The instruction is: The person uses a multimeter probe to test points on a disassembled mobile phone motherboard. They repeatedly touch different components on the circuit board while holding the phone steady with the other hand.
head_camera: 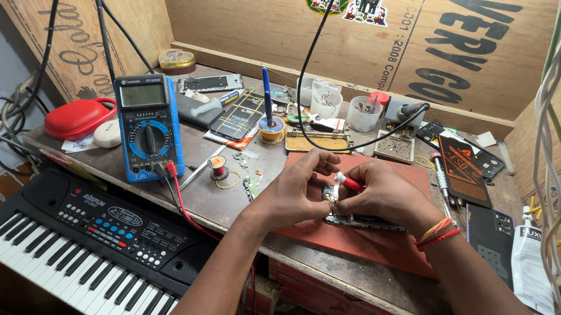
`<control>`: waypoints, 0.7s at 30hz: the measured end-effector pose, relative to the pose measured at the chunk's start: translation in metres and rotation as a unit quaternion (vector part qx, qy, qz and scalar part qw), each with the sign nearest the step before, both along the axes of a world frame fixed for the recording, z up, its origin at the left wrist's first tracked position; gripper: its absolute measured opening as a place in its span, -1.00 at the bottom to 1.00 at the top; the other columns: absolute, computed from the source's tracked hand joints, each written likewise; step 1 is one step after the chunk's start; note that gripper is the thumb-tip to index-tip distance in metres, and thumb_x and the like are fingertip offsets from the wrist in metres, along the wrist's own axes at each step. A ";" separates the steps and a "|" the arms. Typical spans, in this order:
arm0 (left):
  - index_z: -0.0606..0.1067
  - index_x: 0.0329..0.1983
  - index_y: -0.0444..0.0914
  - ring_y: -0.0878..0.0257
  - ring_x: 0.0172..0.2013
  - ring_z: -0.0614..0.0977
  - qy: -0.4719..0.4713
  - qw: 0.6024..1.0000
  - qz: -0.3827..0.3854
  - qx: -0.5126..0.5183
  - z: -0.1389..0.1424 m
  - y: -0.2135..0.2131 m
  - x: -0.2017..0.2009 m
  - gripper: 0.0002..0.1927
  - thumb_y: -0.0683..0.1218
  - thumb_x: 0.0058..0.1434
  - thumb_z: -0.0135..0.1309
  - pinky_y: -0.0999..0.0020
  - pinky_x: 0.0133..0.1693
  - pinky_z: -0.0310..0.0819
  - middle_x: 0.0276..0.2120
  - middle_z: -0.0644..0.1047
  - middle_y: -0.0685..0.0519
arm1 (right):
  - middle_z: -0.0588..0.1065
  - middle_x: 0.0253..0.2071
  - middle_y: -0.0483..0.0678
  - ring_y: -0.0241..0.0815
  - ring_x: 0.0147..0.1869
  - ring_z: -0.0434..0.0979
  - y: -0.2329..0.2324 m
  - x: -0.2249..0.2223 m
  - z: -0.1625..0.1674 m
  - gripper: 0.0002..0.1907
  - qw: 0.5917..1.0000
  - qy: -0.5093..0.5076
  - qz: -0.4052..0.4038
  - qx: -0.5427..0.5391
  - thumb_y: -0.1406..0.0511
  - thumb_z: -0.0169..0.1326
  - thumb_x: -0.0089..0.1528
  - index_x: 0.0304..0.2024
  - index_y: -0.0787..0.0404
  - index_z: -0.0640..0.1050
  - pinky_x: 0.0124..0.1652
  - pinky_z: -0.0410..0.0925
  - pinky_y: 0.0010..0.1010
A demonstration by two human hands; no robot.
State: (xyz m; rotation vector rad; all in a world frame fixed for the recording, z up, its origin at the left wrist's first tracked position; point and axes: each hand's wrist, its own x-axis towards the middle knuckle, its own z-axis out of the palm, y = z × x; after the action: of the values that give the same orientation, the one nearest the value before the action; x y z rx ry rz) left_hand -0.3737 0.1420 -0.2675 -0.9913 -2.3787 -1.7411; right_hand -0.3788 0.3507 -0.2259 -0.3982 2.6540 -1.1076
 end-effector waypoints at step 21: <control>0.31 0.25 -0.25 0.22 0.06 0.61 -0.024 1.000 -0.001 0.018 0.003 0.017 0.016 -0.33 -0.13 0.09 0.29 0.33 0.03 0.61 0.12 0.47 -0.03 | 0.50 -0.56 -0.19 -0.42 -0.45 0.38 0.015 0.019 0.010 -0.86 0.999 -0.017 0.034 -0.024 0.38 0.33 -0.01 -0.50 0.31 0.62 -0.39 0.35 -0.47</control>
State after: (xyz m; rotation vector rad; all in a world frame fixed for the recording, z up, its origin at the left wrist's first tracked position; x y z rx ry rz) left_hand -0.3581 0.1592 -0.2641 -0.9578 -2.3656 -1.8225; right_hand -0.3600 0.3653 -0.2161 -0.4712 2.5695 -1.1482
